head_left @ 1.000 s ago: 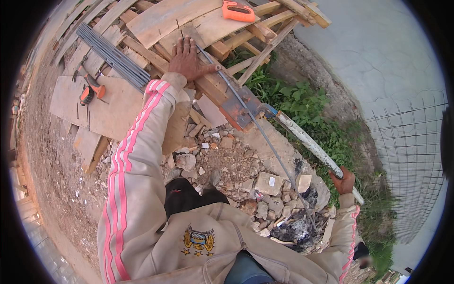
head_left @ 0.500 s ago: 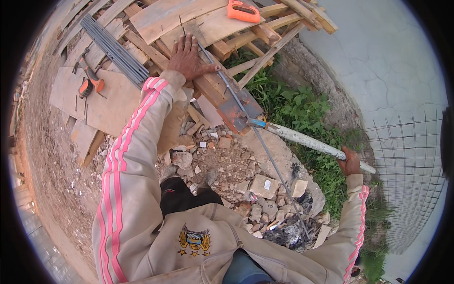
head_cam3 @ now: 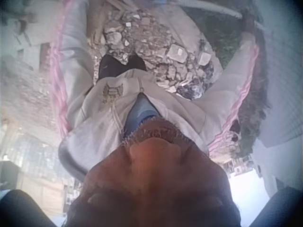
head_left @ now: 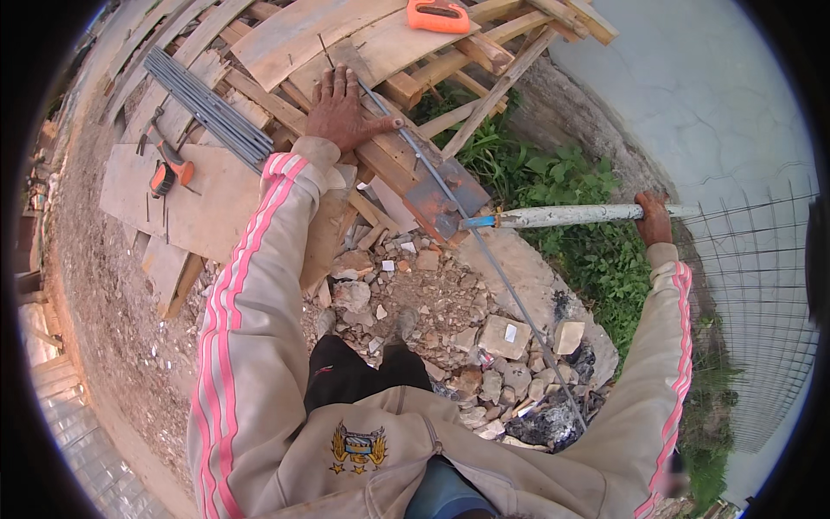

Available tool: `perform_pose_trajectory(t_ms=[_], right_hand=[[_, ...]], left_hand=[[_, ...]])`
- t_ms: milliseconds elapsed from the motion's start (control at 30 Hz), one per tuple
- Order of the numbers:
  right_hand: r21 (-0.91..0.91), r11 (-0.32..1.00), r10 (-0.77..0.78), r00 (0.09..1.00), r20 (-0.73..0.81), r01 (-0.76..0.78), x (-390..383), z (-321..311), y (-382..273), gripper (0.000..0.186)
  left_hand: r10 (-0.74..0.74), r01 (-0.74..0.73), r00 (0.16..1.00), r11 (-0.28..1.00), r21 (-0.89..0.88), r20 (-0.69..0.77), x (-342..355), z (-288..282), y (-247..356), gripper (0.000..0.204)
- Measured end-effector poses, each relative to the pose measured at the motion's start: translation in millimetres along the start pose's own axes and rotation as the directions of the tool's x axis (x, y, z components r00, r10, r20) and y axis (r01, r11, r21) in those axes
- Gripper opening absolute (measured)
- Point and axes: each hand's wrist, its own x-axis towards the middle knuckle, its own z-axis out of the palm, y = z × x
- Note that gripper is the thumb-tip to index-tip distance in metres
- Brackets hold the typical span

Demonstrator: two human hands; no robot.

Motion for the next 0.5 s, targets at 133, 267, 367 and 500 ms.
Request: perform_pose_trajectory(t_ms=[133, 267, 367, 500], right_hand=[[0.045, 0.994, 0.099, 0.995, 0.034, -0.100, -40, 9, -15, 0.043], [0.060, 0.990, 0.131, 0.991, -0.017, -0.129, -57, -1, -29, 0.042], [0.014, 0.989, 0.145, 0.988, -0.057, -0.145, -60, -9, -24, 0.038], [-0.012, 0.992, 0.126, 0.989, -0.078, -0.127, -50, -25, -22, 0.034]], left_hand=[[0.021, -0.021, 0.999, 1.000, -0.001, -0.044, 4, 1, 1, 0.136], [0.031, -0.031, 0.999, 1.000, -0.006, -0.033, 8, -1, 0, 0.135], [0.037, -0.037, 0.999, 0.999, -0.014, -0.011, 9, -2, 3, 0.135], [0.036, -0.035, 0.999, 0.998, -0.053, 0.007, 15, 3, -2, 0.141]])
